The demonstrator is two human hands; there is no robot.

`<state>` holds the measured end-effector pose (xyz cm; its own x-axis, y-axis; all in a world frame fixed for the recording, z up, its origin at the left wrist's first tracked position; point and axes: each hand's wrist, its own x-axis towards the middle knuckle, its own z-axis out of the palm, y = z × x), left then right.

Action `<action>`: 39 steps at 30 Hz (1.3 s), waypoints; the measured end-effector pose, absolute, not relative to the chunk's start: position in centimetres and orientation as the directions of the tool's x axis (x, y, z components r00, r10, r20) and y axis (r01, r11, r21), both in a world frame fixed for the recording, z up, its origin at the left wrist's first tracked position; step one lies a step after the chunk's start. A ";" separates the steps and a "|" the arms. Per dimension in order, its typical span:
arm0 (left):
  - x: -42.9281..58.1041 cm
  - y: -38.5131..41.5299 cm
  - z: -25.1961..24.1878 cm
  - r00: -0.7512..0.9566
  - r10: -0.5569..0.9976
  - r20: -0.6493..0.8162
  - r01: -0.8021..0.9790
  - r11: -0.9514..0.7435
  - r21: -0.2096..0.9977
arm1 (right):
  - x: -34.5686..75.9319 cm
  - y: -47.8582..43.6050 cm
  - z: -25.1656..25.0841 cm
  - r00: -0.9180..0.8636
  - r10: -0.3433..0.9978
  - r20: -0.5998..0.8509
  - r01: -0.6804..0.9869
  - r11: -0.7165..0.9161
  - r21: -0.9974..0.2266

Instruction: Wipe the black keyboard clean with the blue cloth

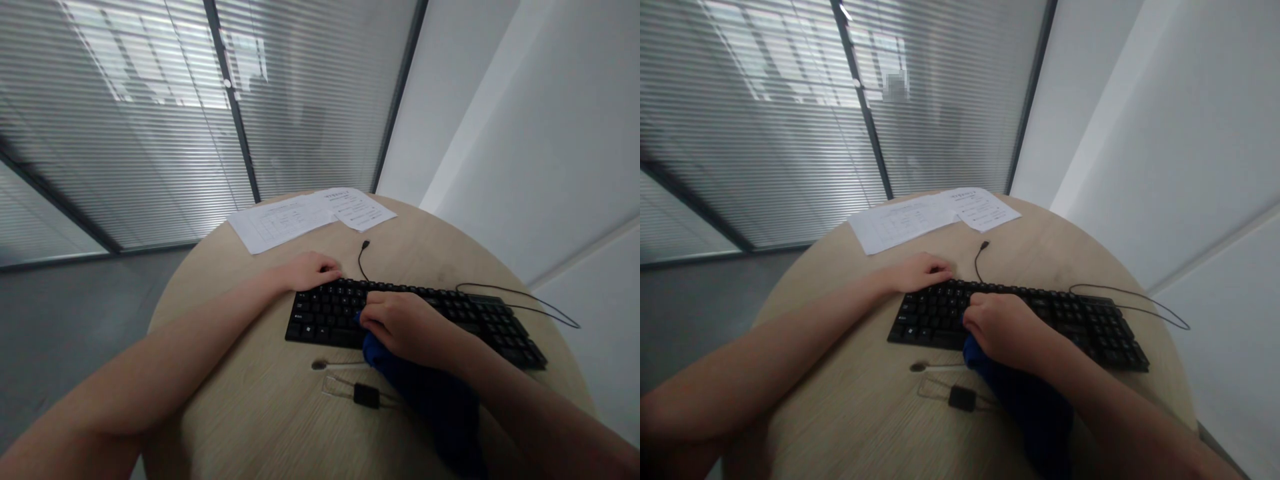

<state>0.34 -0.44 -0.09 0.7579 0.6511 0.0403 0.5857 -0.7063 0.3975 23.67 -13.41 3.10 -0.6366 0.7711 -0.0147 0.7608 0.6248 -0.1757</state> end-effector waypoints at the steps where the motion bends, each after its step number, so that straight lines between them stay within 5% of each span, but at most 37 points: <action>1: 0.3 -0.4 -0.1 0.758 0.651 0.041 0.586 -0.707 0.396 | 23.6 -13.4 3.1 -0.641 0.767 -0.022 0.757 0.628 -0.182; 39: 0.5 -0.2 -0.2 0.753 0.656 0.048 0.586 -0.702 0.404 | 23.5 -13.6 3.8 -0.663 0.748 -0.028 0.745 0.655 -0.127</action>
